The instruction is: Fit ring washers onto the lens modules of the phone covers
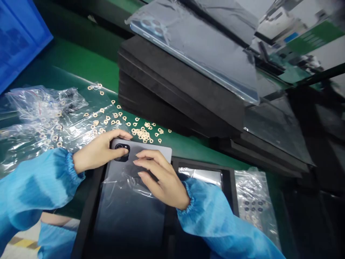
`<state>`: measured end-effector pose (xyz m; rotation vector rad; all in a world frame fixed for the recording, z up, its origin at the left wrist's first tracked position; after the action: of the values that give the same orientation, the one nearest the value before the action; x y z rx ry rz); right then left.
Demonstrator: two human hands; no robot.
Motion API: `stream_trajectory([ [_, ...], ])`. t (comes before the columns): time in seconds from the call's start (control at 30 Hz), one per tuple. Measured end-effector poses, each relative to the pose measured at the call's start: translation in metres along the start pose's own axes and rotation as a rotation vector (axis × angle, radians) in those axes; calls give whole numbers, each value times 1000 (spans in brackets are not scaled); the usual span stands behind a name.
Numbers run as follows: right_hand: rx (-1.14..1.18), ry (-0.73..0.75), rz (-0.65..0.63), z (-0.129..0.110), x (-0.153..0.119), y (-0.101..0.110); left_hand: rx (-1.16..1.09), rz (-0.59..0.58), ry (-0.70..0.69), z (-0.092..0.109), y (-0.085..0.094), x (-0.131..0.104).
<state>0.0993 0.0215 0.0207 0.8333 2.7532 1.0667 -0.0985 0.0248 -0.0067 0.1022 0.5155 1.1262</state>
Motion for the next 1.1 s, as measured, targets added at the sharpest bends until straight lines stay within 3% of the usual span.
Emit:
stream_trajectory([
  [0.1,-1,-7,-10,4,2,-2,1,-79,49,4,-1,2],
  [0.23,-52,3,-14,6,3,-5,30,-83,45,6,-2,2],
  [0.33,-180,39,-23,3,5,-6,15,-100,47,5,-1,3],
  [0.53,-495,57,-65,0,12,-14,-25,-248,67,0,10,-6],
  [0.7,-638,32,-115,-2,17,-24,-71,-139,60,-9,15,-19],
  [0.87,-738,35,-144,-8,19,-24,-14,-71,77,-10,7,-21],
  [1.1,-660,70,-130,-5,10,-12,-28,-20,37,-6,-3,-20],
])
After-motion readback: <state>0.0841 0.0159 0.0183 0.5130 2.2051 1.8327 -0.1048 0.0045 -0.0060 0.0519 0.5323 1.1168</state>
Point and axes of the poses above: each hand's wrist, its own x-axis towards the middle knuckle, its own y-axis out of the back of the hand, z = x × y, the point moved 4 cm from there along x, towards the middle knuckle, and after that the axes turned 13 degrees about -z, right-handed, at the moved point
